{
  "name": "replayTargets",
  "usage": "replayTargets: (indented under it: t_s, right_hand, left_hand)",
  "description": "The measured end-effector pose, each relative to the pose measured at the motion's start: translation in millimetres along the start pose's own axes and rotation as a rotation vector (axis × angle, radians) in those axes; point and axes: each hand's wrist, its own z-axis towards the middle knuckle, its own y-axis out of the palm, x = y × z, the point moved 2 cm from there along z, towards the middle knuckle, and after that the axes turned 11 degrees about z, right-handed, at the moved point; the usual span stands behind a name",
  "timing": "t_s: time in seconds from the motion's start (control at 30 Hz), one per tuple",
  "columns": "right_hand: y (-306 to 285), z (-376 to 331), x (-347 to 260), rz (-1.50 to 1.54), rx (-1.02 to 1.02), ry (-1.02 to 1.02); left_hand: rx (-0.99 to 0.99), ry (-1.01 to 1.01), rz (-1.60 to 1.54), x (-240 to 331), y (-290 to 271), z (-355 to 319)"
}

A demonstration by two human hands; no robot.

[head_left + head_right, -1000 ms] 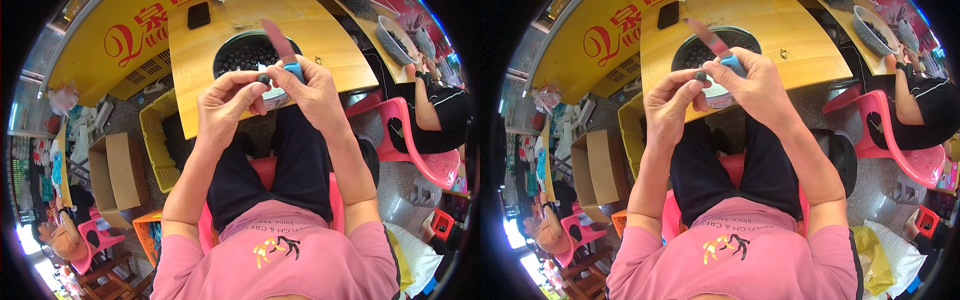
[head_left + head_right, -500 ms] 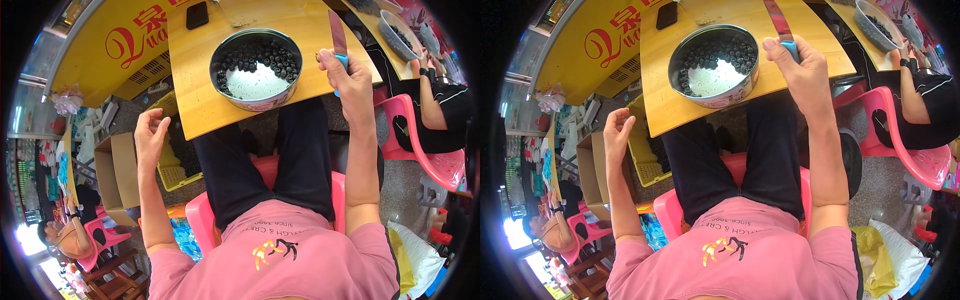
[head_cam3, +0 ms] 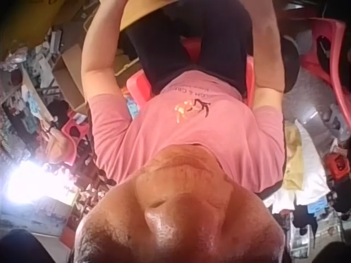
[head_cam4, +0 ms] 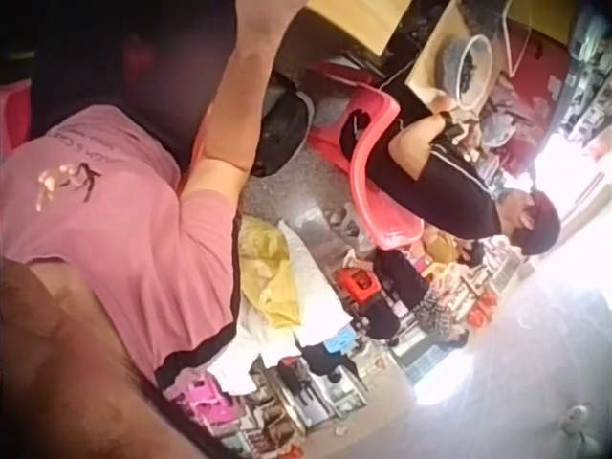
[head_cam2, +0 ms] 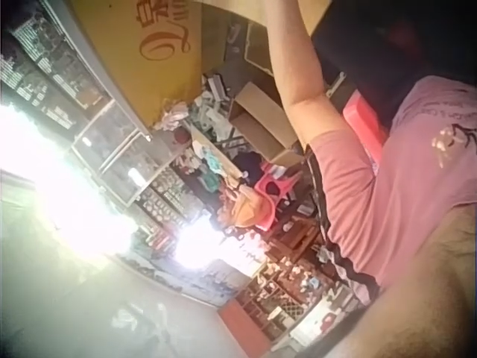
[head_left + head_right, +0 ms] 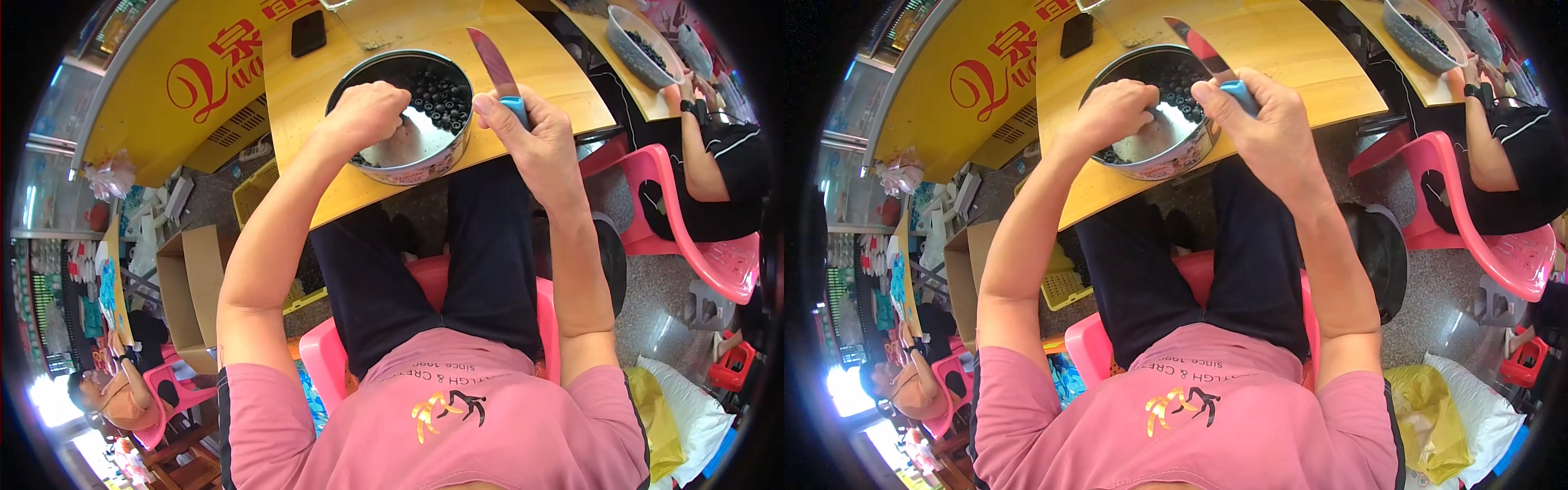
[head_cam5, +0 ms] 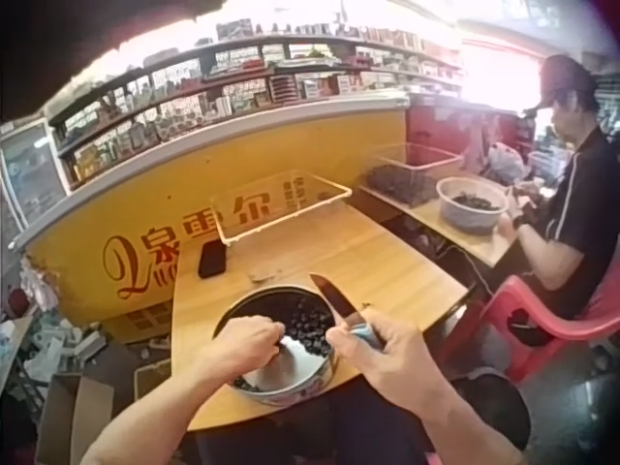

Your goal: Using a small knife to cut or score small black seeds or fruits at a manual workstation.

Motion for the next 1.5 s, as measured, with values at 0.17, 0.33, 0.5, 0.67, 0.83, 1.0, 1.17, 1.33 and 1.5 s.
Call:
replayTargets:
  t_s: [0.17,0.33,0.5,0.67,0.83,1.0,1.17,1.33,1.5]
  right_hand:
    - [-5,2,4,0.036,-0.013,0.041]
    - [6,-1,11,0.109,-0.053,0.064]
    - [24,-6,3,0.231,-0.036,-0.031]
    - [32,-11,-4,0.249,-0.101,0.008]
    - [36,-11,-5,0.245,-0.111,0.013]
    - [41,-7,-5,0.202,-0.111,-0.102]
    - [46,-7,-12,0.260,-0.140,0.039]
    - [54,-9,-13,0.332,-0.172,0.043]
    - [58,-8,-14,0.314,-0.189,0.032]
  left_hand:
    - [0.069,-0.041,-0.500,13,-10,-8]
    - [0.321,0.003,-1.484,34,-37,-42]
    - [0.435,-0.036,-1.738,55,-41,-63]
    - [0.510,-0.070,-1.839,61,-40,-76]
    - [0.584,-0.087,-1.735,61,-46,-83]
    - [0.554,-0.150,-1.550,62,-46,-89]
    - [0.522,-0.165,-1.800,56,-39,-93]
    - [0.576,-0.159,-2.042,56,-30,-94]
    - [0.687,-0.165,-1.812,59,-28,-98]
